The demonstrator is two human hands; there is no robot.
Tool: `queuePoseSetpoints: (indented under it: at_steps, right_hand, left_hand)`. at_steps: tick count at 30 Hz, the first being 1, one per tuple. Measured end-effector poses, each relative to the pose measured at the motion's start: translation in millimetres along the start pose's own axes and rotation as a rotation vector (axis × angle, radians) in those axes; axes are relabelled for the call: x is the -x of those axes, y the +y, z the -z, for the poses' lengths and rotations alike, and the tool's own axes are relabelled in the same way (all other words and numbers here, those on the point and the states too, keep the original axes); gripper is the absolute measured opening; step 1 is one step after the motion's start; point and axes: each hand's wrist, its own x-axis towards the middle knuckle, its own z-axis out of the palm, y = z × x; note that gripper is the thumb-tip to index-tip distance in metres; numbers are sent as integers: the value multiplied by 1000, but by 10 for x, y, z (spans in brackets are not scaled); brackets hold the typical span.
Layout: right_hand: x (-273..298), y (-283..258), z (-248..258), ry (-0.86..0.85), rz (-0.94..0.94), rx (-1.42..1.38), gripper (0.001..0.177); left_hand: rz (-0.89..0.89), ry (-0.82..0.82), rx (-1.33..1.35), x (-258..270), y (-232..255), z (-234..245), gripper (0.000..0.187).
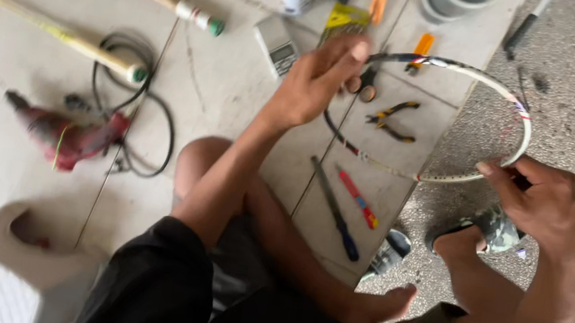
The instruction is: The person applies black tape to the frame of a badminton racket and uses a metal file to smooth parts of the frame while sitting on the floor among various tools.
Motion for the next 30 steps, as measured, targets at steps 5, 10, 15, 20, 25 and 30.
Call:
queuePoseSetpoints:
  at_steps: [5,10,15,20,25,30]
  right_hand:
    - [225,-191,211,-176,-213,-62,53]
    - [300,-214,227,-109,-75,-219,46]
    - [54,-419,172,-123,114,-251,45]
    - [-185,-650,55,-89,143,-322,44]
    - [-400,-781,-55,-57,181,-315,51]
    - [-569,-758,9,17,330,-72,58]
  left_hand:
    - [-45,516,-145,845,-698,373,27]
    - [356,710,142,1479,-828,260,61]
    - [323,220,-418,1568,-758,-92,40]
    - [274,-52,-1133,1827,-1523,-1573,99]
    - [-124,240,-1224,2036,-1896,-2255,92]
    - [-27,231,-1303,2052,-2085,-1902,76]
